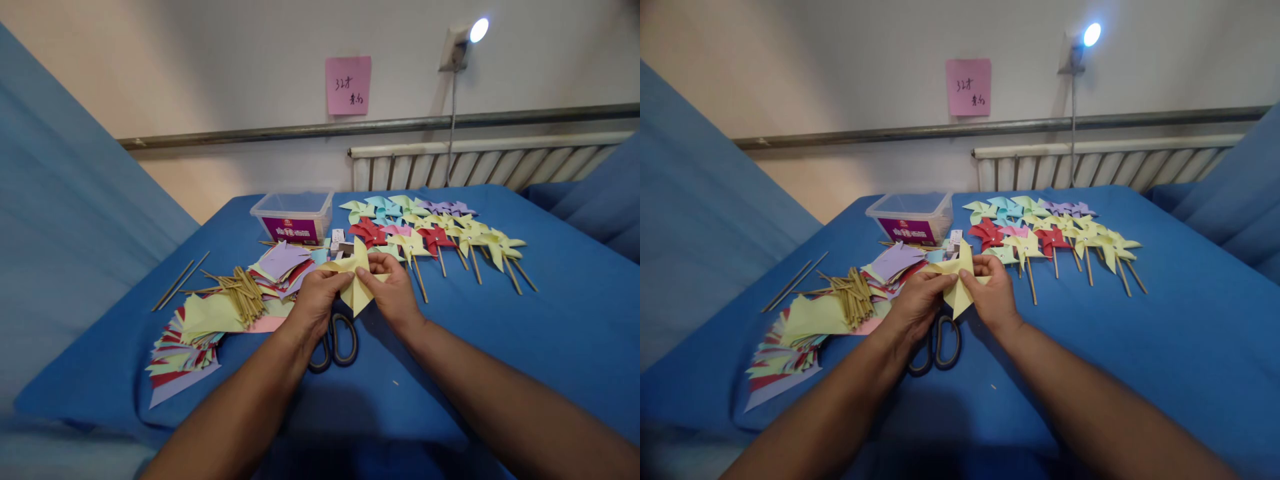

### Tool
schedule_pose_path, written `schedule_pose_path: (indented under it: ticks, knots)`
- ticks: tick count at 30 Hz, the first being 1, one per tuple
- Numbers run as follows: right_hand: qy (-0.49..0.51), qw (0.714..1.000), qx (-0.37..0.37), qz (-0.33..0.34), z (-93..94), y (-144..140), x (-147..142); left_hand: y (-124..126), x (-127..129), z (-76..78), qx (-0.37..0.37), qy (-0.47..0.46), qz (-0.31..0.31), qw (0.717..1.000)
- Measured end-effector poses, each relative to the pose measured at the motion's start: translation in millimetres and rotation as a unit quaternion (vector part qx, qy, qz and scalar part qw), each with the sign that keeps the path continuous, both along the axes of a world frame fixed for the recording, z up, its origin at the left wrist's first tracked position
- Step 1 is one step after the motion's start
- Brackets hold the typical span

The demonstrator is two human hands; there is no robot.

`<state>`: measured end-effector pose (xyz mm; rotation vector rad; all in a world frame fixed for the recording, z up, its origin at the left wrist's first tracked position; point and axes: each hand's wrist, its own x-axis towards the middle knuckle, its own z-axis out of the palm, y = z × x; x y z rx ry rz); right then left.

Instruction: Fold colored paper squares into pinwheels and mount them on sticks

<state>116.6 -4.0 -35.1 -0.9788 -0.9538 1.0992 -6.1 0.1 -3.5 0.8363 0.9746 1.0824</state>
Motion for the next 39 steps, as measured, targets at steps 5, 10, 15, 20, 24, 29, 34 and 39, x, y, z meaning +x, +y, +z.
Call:
schedule_pose_path:
  ticks: [5, 10, 15, 20, 24, 29, 34, 39]
  knots:
    - [-0.130, 0.982, 0.132, -0.016, 2.4, -6.4, 9.4, 5.0, -8.9, 9.2, 0.002, -0.037, 0.057, 0.998]
    - [-0.257, 0.945, 0.200, 0.027, 10.7, -14.3, 10.9, 8.4, -15.1, 11.3, 0.011, -0.063, 0.070, 0.996]
    - [-0.232, 0.951, 0.201, 0.034, 10.9, -12.5, 7.8, 7.2, -13.6, 9.4, 0.007, -0.057, 0.049, 0.997]
    - [-0.202, 0.967, 0.152, 0.007, 4.8, -7.6, 8.9, 4.4, -9.7, 9.8, 0.002, -0.010, 0.019, 1.000]
    - [-0.208, 0.969, 0.134, -0.019, 2.0, -5.1, 10.1, 3.0, -7.5, 8.9, 0.004, -0.012, 0.001, 1.000]
    - [-0.219, 0.965, 0.137, -0.050, 0.1, -2.0, 10.6, 4.5, -7.2, 3.0, -0.004, 0.012, 0.008, 1.000]
    - [-0.238, 0.961, 0.121, -0.069, 1.0, -0.9, 10.2, 7.0, -8.4, -2.7, 0.001, 0.022, 0.009, 1.000]
    - [-0.243, 0.960, 0.123, -0.061, 3.1, -1.2, 10.3, 7.2, -9.5, -3.6, 0.016, 0.028, 0.007, 0.999]
